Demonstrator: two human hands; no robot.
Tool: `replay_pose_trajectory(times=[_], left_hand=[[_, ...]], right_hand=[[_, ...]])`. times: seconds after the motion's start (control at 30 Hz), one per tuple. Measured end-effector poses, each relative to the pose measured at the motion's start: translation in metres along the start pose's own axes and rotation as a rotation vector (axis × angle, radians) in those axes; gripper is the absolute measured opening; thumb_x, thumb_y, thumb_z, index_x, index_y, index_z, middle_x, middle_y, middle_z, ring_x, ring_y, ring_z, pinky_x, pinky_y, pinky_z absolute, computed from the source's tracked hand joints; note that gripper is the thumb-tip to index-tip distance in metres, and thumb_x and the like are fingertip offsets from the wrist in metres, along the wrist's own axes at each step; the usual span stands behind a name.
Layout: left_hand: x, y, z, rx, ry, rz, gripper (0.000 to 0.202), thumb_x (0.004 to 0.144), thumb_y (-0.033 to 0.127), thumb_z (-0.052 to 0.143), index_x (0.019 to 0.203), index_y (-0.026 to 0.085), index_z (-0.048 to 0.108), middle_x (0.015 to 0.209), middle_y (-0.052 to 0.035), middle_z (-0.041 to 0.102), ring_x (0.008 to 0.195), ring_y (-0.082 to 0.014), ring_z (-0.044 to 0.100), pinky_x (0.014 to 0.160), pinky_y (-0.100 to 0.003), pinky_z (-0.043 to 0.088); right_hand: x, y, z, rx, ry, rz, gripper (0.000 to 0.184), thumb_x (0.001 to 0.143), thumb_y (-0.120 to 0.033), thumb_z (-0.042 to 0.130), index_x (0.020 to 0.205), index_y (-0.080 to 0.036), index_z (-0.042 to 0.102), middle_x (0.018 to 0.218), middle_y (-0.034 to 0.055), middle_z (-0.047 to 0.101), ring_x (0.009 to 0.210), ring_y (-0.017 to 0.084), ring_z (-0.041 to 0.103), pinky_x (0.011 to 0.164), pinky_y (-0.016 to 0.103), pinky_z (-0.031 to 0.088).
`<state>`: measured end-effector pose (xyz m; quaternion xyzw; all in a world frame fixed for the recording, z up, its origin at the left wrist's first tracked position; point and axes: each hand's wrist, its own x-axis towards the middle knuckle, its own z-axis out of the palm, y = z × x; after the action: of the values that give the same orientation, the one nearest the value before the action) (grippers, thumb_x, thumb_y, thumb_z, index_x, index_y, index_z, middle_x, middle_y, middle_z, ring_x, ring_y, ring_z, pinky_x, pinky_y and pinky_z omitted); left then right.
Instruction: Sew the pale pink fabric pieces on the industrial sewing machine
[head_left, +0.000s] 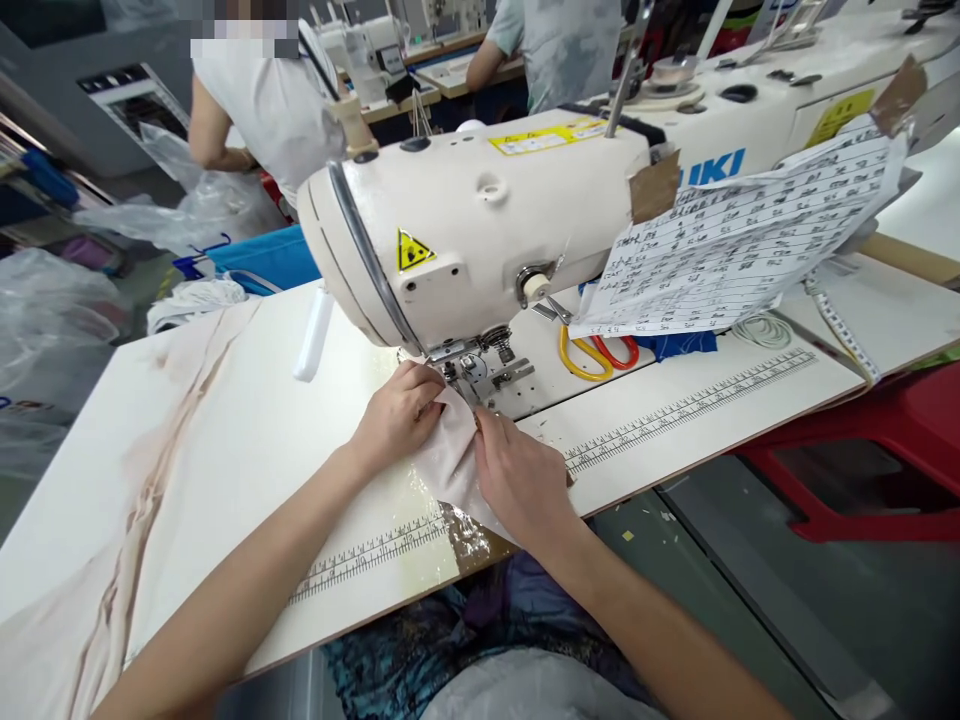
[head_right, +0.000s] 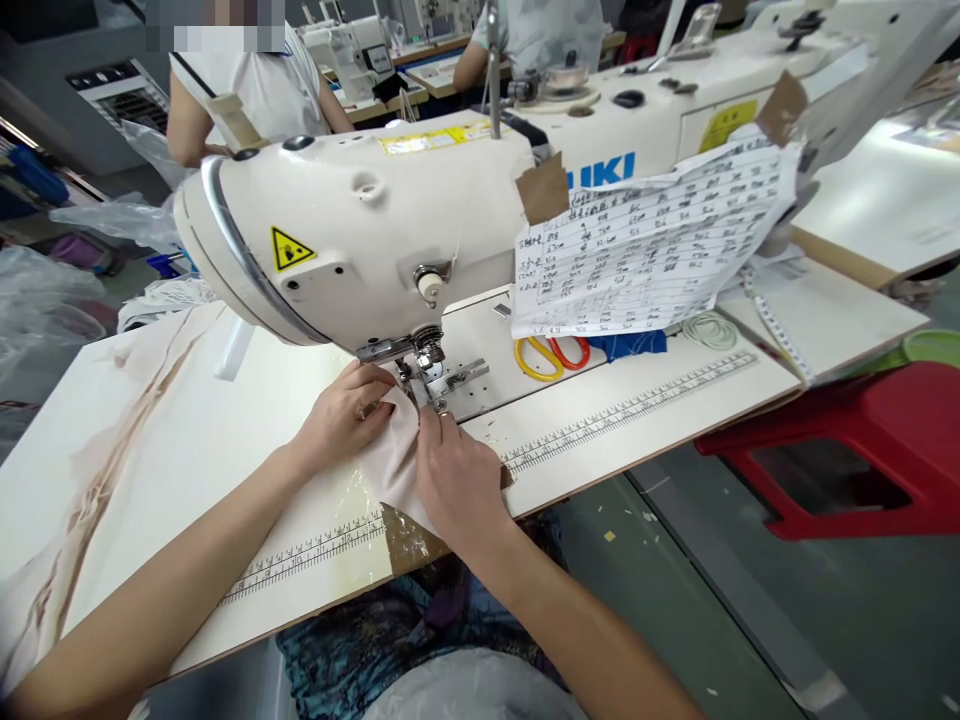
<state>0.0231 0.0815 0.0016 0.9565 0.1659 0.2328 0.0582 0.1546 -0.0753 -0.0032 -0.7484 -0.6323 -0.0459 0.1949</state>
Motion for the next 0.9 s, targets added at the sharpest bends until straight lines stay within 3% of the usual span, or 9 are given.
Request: replay_pose_trajectory(times=[0.17, 0.37, 0.6, 0.73, 0.9], left_hand=[[-0.006, 0.009, -0.009, 0.121, -0.138, 0.086, 0.032, 0.095, 0.012, 0.039, 0.109, 0.014, 0.068, 0.109, -0.0141, 0.063, 0.099, -0.0259, 0.059, 0.082, -0.042, 0.06], [-0.009, 0.03, -0.001, 0.247, -0.156, -0.029, 0.035, 0.097, 0.012, 0.036, 0.114, 0.012, 0.066, 0.113, -0.0161, 0.063, 0.097, -0.0269, 0.058, 0.081, -0.044, 0.059], [-0.017, 0.049, 0.006, 0.228, -0.109, -0.089, 0.037, 0.095, 0.01, 0.037, 0.122, 0.007, 0.062, 0.127, -0.0174, 0.062, 0.113, -0.0288, 0.057, 0.092, -0.043, 0.055], [-0.025, 0.049, 0.008, 0.197, -0.101, -0.055, 0.039, 0.095, 0.011, 0.039, 0.128, 0.007, 0.06, 0.131, -0.0175, 0.062, 0.123, -0.03, 0.055, 0.094, -0.045, 0.054], [-0.027, 0.047, 0.009, 0.169, -0.051, -0.052, 0.038, 0.094, 0.011, 0.042, 0.126, 0.007, 0.063, 0.129, -0.017, 0.064, 0.122, -0.0289, 0.058, 0.095, -0.044, 0.053]], right_hand=[[-0.048, 0.002, -0.012, 0.166, 0.165, -0.068, 0.023, 0.099, -0.014, 0.043, 0.113, -0.012, 0.06, 0.09, 0.0087, 0.078, 0.071, 0.019, 0.076, 0.053, 0.025, 0.052], [-0.107, 0.015, -0.027, 0.371, 0.065, -0.072, 0.022, 0.097, -0.012, 0.037, 0.108, -0.017, 0.056, 0.081, 0.0063, 0.078, 0.063, 0.017, 0.076, 0.049, 0.022, 0.056], [-0.109, 0.03, -0.033, 0.426, 0.063, -0.141, 0.028, 0.096, -0.012, 0.041, 0.118, -0.018, 0.057, 0.092, 0.0096, 0.078, 0.075, 0.018, 0.078, 0.061, 0.024, 0.061], [-0.105, 0.027, -0.034, 0.488, 0.022, -0.11, 0.029, 0.098, -0.012, 0.039, 0.12, -0.018, 0.057, 0.086, 0.0072, 0.076, 0.074, 0.017, 0.077, 0.059, 0.02, 0.06], [-0.107, 0.026, -0.032, 0.539, 0.006, -0.075, 0.029, 0.098, -0.012, 0.04, 0.121, -0.018, 0.056, 0.09, 0.0069, 0.074, 0.075, 0.015, 0.075, 0.06, 0.018, 0.058]])
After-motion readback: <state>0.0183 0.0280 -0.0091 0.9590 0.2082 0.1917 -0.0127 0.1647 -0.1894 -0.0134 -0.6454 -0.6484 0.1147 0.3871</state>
